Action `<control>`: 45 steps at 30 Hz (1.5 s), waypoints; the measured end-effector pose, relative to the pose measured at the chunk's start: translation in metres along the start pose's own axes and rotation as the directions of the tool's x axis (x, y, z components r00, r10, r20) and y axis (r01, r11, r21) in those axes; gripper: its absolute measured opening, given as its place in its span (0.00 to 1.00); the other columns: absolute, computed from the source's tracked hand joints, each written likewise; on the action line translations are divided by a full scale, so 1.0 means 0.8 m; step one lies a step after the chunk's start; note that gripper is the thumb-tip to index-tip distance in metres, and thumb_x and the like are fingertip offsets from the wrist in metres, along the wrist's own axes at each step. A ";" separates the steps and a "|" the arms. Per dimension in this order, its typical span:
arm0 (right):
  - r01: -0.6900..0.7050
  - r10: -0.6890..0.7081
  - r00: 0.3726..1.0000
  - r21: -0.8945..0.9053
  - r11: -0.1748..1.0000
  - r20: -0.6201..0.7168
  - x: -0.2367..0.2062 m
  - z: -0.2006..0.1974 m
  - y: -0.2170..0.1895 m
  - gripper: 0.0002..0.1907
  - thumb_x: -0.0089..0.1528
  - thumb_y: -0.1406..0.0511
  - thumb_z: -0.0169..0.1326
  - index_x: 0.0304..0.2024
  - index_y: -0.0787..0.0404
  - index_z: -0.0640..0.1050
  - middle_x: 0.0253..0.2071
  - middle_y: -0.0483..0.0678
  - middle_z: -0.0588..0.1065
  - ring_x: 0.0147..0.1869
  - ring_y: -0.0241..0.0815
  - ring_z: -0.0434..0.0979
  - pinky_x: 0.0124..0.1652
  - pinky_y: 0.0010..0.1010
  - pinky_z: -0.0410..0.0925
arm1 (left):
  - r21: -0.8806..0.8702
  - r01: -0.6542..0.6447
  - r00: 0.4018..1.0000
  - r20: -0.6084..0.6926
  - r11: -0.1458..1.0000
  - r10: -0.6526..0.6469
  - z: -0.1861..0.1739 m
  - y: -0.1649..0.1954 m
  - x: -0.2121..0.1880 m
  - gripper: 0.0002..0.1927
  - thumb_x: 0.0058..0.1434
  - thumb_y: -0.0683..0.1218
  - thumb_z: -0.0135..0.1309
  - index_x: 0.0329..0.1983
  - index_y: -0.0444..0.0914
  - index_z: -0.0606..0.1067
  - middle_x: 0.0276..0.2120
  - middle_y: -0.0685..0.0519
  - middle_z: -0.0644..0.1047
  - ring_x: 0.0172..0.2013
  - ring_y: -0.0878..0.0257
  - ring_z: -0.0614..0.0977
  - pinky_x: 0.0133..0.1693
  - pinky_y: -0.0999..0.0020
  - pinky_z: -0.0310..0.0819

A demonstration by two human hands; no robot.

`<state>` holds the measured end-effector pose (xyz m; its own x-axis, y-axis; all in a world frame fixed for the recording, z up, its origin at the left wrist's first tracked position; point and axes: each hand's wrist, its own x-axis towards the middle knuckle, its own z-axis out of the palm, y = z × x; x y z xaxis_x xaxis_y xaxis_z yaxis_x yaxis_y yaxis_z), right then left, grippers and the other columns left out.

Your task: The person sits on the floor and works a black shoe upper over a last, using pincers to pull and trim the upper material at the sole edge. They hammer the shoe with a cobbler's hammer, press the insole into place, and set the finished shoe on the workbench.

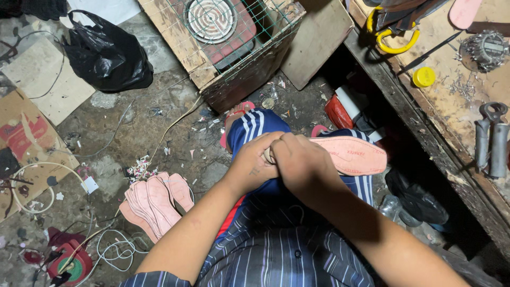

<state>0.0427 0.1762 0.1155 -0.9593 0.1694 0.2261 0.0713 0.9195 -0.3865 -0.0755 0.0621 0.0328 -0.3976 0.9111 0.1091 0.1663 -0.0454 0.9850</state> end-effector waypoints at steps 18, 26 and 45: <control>0.077 -0.060 0.990 0.144 0.987 -0.125 -0.001 0.009 0.023 0.07 0.59 0.67 0.60 0.38 0.57 0.76 0.35 0.47 0.72 0.39 0.50 0.74 0.40 0.40 0.65 | -0.146 0.047 0.998 0.051 0.988 -0.040 -0.004 0.000 -0.001 0.29 0.52 0.42 0.63 0.59 0.35 0.73 0.49 0.52 0.78 0.50 0.64 0.79 0.54 0.69 0.73; 0.056 -0.047 0.996 0.113 0.992 -0.077 -0.001 0.014 0.021 0.06 0.58 0.67 0.60 0.37 0.57 0.77 0.36 0.47 0.73 0.41 0.49 0.74 0.41 0.41 0.65 | -0.283 0.082 0.995 0.081 0.956 -0.061 0.001 -0.011 -0.003 0.27 0.56 0.40 0.64 0.60 0.33 0.73 0.51 0.52 0.76 0.52 0.68 0.77 0.55 0.70 0.73; -0.984 0.804 0.174 -0.070 0.163 -0.568 -0.365 -0.184 0.270 0.24 0.62 0.60 0.64 0.50 0.71 0.74 0.47 0.64 0.74 0.50 0.63 0.74 0.46 0.51 0.68 | -0.337 0.224 0.970 0.164 0.914 -0.177 -0.007 -0.016 0.007 0.34 0.52 0.34 0.64 0.63 0.31 0.69 0.52 0.51 0.78 0.52 0.65 0.80 0.57 0.68 0.75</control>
<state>0.3789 0.3774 0.0980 0.0458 0.9706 0.2365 0.9749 0.0083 -0.2226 -0.0850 0.0658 0.0216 -0.2668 0.9595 -0.0904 -0.2415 0.0242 0.9701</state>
